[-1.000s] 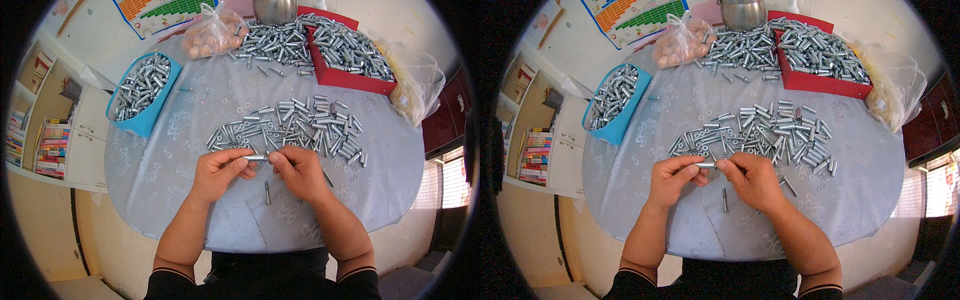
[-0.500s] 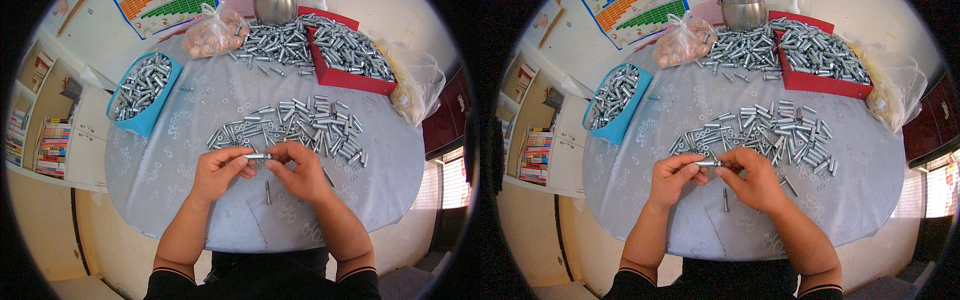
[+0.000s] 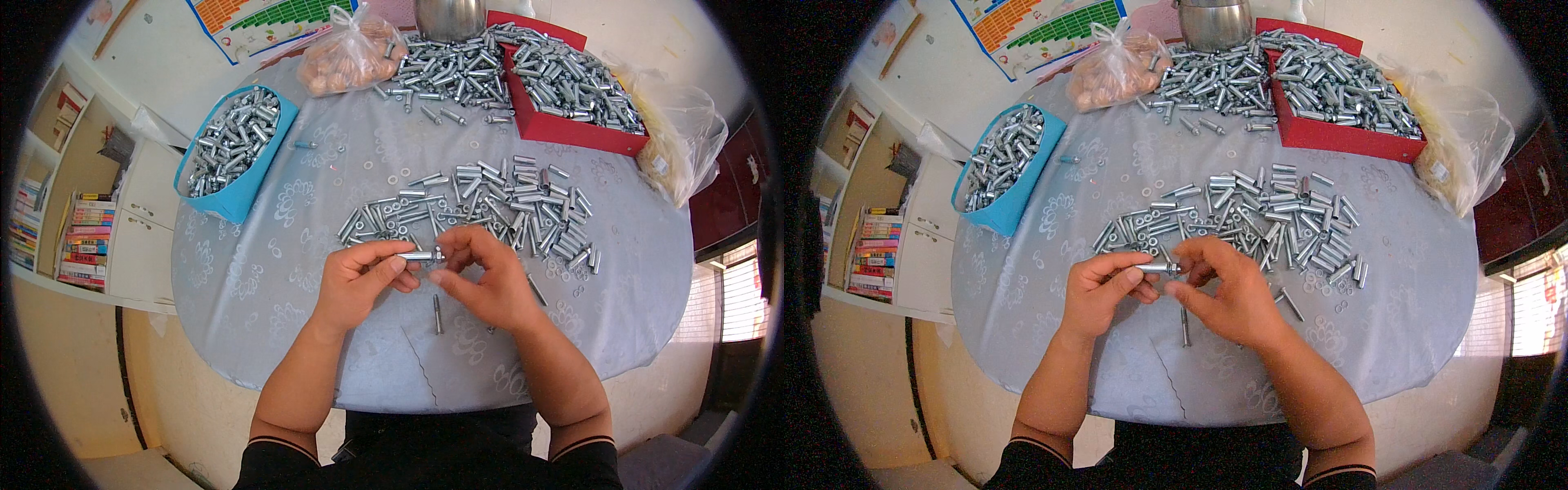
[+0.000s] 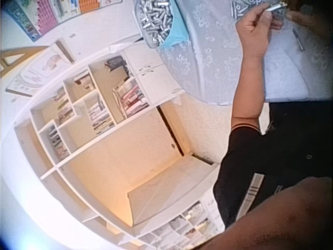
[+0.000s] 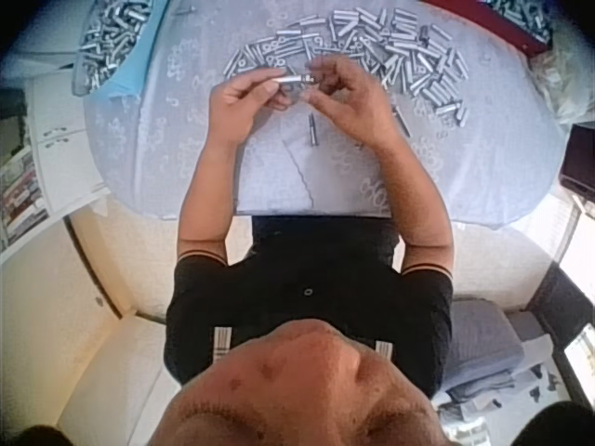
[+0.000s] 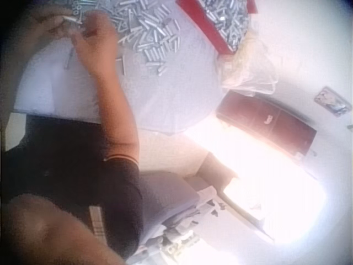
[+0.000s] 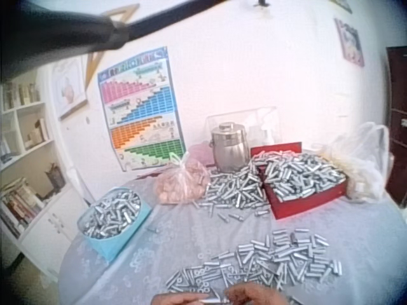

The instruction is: The person sits at a table covered with a grey cloth and repeatedly picks up metal bolts and washers. They thread the washers onto the bolts by hand, one at a time, and place the assembled fasteners back onto the table surface.

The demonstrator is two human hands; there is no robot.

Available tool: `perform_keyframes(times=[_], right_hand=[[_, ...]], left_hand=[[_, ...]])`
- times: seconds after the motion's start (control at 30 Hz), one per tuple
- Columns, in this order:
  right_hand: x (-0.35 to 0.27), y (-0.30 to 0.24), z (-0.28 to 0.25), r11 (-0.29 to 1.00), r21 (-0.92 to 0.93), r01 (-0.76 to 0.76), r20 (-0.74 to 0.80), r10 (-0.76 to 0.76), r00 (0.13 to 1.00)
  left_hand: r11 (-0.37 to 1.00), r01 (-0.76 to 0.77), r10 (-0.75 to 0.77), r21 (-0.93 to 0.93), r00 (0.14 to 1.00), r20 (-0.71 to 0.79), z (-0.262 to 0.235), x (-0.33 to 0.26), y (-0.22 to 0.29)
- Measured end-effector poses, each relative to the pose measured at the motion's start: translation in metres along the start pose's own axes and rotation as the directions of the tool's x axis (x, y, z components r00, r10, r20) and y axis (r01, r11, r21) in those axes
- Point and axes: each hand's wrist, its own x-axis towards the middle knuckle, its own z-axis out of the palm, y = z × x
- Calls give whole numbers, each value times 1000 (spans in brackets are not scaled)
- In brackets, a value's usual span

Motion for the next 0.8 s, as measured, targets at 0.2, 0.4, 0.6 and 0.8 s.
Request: perform_keyframes(times=[0.2,0.4,0.6,0.8], right_hand=[[-1,-3,2,990,39,-135,3,135,991],[-2,0,-4,988,-4,-152,27,152,988],[-1,-2,2,977,145,-154,28,151,988],[-2,5,0,940,217,-264,80,253,964]], left_hand=[[1000,2,-2,-2,1000,5,1,0,1],[1000,2,-2,-2,1000,8,2,-1,2],[1000,18,-17,-15,1000,3,0,-1,0],[999,-24,24,25,1000,9,1,-1,-2]])
